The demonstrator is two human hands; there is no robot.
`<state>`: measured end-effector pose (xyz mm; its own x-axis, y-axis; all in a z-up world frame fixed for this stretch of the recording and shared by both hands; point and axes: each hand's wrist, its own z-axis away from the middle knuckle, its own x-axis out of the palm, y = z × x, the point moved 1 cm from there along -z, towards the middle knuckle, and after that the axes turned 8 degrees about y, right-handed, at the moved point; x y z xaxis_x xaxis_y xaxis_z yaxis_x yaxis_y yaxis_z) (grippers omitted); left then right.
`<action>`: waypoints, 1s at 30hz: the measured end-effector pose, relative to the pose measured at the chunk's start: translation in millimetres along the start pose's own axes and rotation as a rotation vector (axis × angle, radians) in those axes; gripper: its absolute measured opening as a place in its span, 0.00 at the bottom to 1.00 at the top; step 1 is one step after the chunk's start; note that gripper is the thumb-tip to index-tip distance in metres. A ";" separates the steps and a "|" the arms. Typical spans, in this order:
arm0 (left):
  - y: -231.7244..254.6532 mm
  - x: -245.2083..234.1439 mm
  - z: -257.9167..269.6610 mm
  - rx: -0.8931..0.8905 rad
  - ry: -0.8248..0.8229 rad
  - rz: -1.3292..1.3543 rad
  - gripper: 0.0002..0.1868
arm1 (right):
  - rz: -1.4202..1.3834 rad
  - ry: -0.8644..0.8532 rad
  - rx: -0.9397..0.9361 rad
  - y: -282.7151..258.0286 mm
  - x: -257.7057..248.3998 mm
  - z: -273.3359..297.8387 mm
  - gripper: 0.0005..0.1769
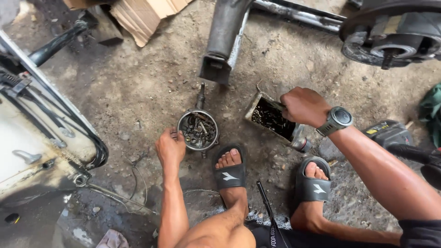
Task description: The person is repairing a motorcycle. They use a T-handle wrench to tighten a bolt on the motorcycle frame, then search through a container of small parts to find a specific piece.
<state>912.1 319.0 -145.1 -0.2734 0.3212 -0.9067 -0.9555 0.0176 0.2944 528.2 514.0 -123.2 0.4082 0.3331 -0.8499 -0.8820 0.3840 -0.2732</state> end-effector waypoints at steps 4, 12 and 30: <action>6.0 -4.5 17.2 -0.034 0.028 0.034 0.16 | -0.113 0.044 -0.066 -68.5 -43.6 -5.9 0.16; -33.4 20.7 39.6 -0.170 0.020 0.184 0.15 | -0.236 0.229 -0.029 -226.9 -45.4 -76.4 0.18; 7.0 23.6 13.1 0.029 0.214 0.392 0.13 | -0.620 0.377 0.143 -262.9 -13.8 -218.4 0.20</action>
<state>900.5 339.1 -160.4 -0.6340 0.1058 -0.7660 -0.7724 -0.0385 0.6340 703.1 220.4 -138.0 0.6902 -0.2905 -0.6627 -0.4658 0.5225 -0.7142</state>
